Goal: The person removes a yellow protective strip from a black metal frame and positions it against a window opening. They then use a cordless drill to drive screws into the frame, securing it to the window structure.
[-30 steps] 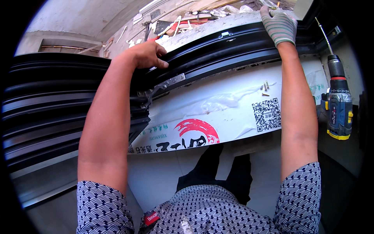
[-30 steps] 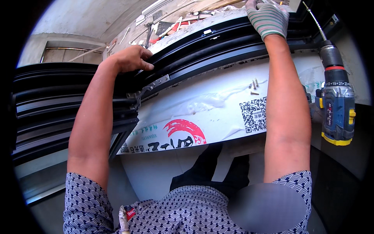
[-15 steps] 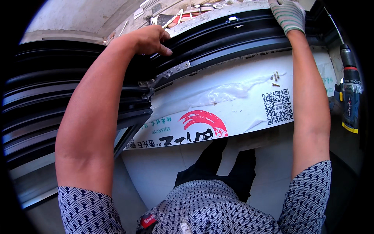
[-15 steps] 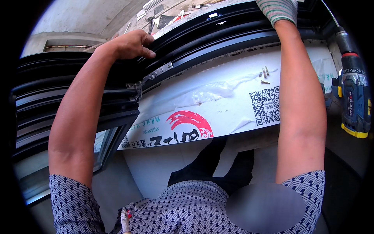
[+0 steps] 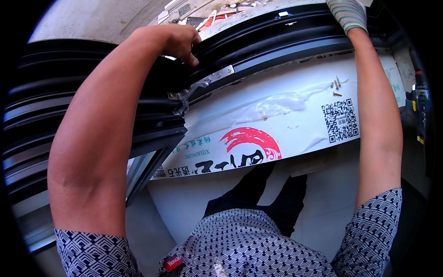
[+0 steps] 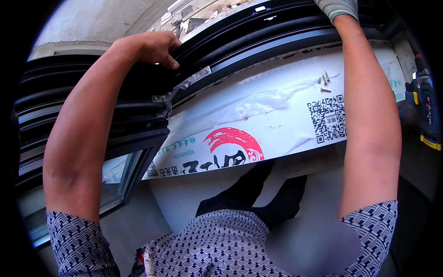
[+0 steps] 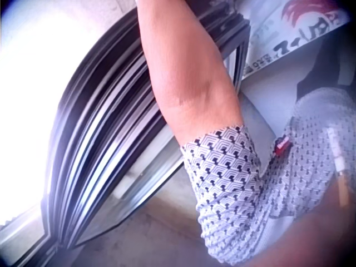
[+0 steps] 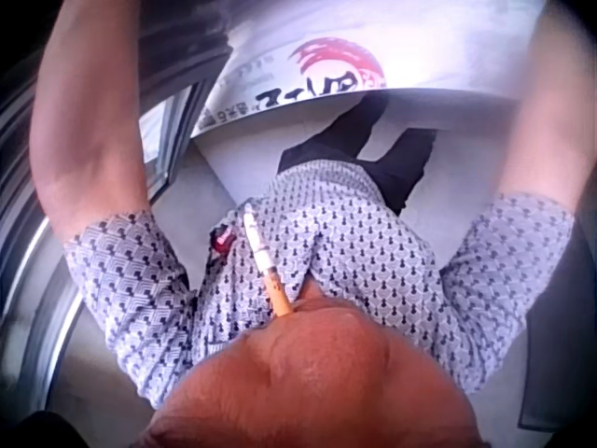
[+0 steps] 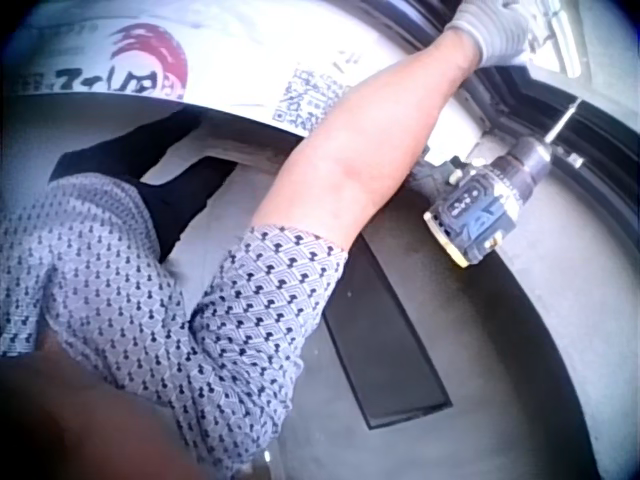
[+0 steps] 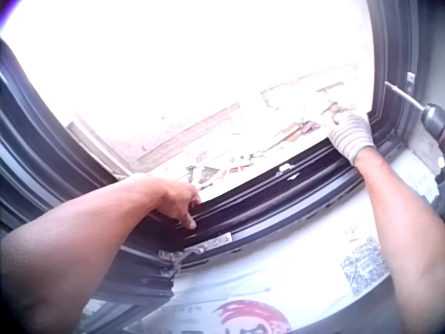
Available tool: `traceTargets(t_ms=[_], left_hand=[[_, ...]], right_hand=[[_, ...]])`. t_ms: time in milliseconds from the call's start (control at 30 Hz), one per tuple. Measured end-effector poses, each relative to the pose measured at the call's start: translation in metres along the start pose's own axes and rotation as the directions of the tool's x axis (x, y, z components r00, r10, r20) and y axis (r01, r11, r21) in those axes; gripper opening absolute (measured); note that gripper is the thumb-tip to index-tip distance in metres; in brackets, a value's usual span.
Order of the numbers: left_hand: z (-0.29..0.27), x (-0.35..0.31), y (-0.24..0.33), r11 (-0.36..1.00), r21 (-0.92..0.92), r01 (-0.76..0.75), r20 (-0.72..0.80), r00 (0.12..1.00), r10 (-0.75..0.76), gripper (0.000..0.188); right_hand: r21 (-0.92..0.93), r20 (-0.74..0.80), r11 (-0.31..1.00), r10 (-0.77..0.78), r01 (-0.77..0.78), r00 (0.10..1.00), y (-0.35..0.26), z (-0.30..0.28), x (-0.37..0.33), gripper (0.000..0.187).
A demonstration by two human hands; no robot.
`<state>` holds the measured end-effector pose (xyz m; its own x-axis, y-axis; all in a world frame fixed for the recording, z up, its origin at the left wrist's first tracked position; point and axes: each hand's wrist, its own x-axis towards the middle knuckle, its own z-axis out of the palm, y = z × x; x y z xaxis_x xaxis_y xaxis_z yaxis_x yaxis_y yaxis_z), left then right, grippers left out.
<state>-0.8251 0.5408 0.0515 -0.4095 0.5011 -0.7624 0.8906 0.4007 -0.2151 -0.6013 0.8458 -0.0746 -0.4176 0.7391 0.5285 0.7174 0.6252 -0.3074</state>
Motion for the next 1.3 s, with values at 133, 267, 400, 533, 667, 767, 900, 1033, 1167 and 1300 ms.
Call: traceTargets(t_ms=[133, 267, 400, 533, 667, 767, 900, 1033, 1167, 1300], left_hand=[[0.003, -0.008, 0.004, 1.000, 0.003, -0.027, -0.122, 0.992, 0.027, 0.039], [0.002, -0.009, 0.005, 0.999, 0.030, -0.030, -0.121, 0.992, 0.033, 0.039], [-0.001, -0.010, 0.011, 0.996, 0.091, 0.000, -0.079, 0.997, 0.007, 0.043], [0.003, -0.009, 0.003, 0.997, 0.080, -0.013, -0.077, 0.997, 0.019, 0.043], [-0.001, -0.011, 0.008, 0.998, 0.060, -0.033, -0.084, 0.996, 0.038, 0.042], [0.000, -0.017, 0.007, 0.998, 0.051, -0.037, -0.110, 0.993, 0.042, 0.044], [0.005, -0.012, -0.002, 0.998, 0.031, -0.048, -0.109, 0.993, 0.052, 0.040], [-0.003, -0.011, 0.011, 1.000, 0.017, 0.026, -0.084, 0.996, -0.024, 0.046], [-0.003, -0.015, 0.013, 1.000, 0.021, 0.016, -0.110, 0.994, -0.013, 0.050], [-0.002, -0.025, 0.017, 1.000, 0.014, 0.024, -0.107, 0.994, -0.022, 0.048]], right_hand=[[0.030, -0.064, 0.999, -0.034, 0.036, 0.997, -0.002, -0.004, -0.006, 0.039], [-0.015, -0.067, 0.999, -0.053, 0.052, 0.996, -0.002, -0.003, -0.002, 0.040], [-0.016, -0.078, 0.999, -0.049, 0.048, 0.996, 0.000, -0.002, -0.001, 0.039], [-0.012, -0.061, 0.999, -0.047, 0.047, 0.997, -0.003, -0.002, -0.004, 0.036], [0.014, -0.058, 0.998, -0.057, 0.058, 0.997, -0.006, -0.012, -0.007, 0.035], [-0.013, -0.137, 0.993, -0.117, 0.116, 0.984, -0.015, -0.008, -0.012, 0.034], [0.463, -0.268, 0.874, -0.020, 0.147, 0.963, -0.064, -0.060, -0.048, 0.035], [0.411, -0.380, 0.865, -0.123, 0.287, 0.917, -0.066, -0.067, -0.109, 0.014], [0.540, -0.359, 0.811, -0.022, 0.227, 0.933, -0.077, -0.137, -0.191, 0.016], [0.446, -0.400, 0.895, 0.206, -0.007, 0.893, -0.038, -0.185, -0.249, 0.029]])
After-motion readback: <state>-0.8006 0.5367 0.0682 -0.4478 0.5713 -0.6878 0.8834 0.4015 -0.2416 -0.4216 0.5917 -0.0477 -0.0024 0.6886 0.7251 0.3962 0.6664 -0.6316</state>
